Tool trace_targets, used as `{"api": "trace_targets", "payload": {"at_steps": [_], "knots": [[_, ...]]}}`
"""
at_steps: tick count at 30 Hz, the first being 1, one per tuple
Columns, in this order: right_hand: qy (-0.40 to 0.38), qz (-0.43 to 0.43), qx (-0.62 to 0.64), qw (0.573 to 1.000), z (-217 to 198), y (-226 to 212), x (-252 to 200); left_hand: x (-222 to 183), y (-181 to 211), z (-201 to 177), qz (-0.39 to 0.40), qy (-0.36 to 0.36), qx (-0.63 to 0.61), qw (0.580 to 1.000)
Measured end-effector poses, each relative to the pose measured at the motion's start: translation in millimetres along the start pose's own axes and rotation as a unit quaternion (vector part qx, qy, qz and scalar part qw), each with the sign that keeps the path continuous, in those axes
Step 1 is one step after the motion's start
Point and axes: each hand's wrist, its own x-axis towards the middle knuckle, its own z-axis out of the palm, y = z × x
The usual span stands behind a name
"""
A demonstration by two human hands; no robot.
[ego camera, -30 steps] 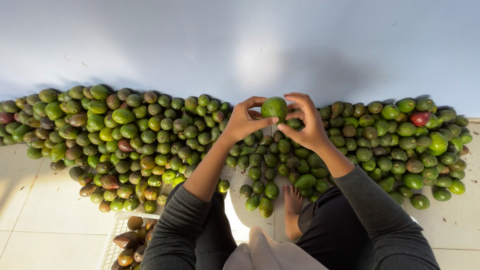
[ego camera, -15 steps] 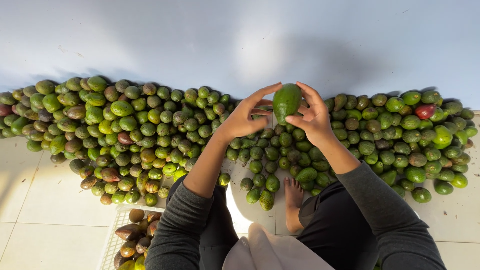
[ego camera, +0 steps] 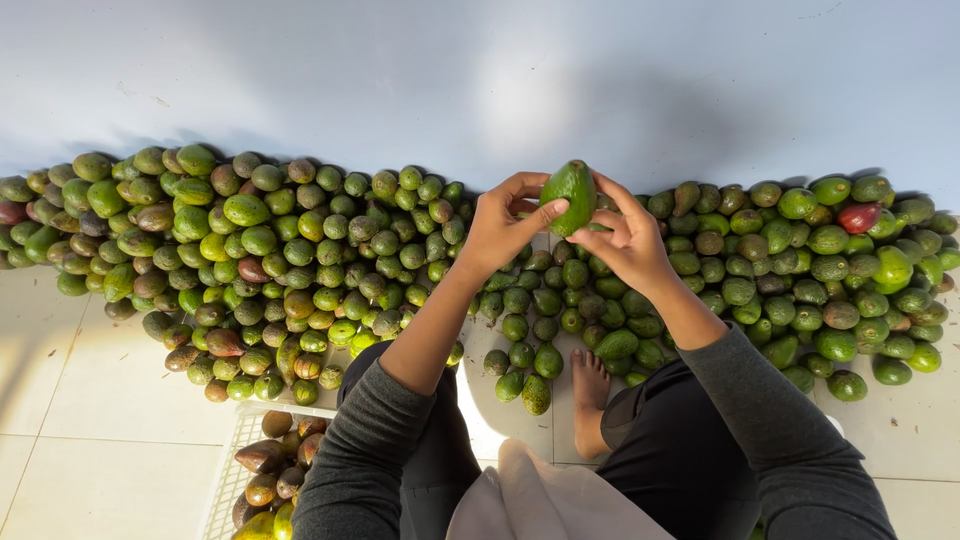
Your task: The person sits on the floor and sorts avocados by hand, picking them from a large pile, inspecting them, and placing selected ones into a white plastic basket.
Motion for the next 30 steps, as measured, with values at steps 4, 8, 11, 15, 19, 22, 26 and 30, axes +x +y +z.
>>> {"api": "trace_targets", "payload": {"at_steps": [4,8,11,15,19,22,26,30], "knots": [[0.032,0.0,-0.03,0.999,0,2,-1,1,-4,-2,-0.036,0.0,-0.028,0.999],[0.027,0.035,0.026,0.999,-1,-5,0,-7,23,-7,-0.017,-0.067,-0.004,0.998],[0.031,0.053,0.039,0.997,-3,-7,1,-6,20,-10,0.004,-0.099,-0.007,0.995],[0.028,0.026,0.02,0.999,-10,7,0,-3,5,-9,-0.037,-0.068,-0.073,0.994],[-0.057,-0.089,-0.155,0.982,-5,-30,8,-3,1,-8,-0.069,-0.056,-0.135,0.987],[-0.03,-0.141,-0.228,0.963,0,-36,10,-4,-6,-5,-0.095,-0.063,-0.121,0.986],[-0.013,-0.172,-0.273,0.946,2,-36,9,-2,-14,-8,-0.067,-0.103,-0.061,0.991],[0.052,-0.09,-0.068,0.992,-21,10,1,1,-8,-7,-0.097,-0.096,-0.072,0.988]]}}
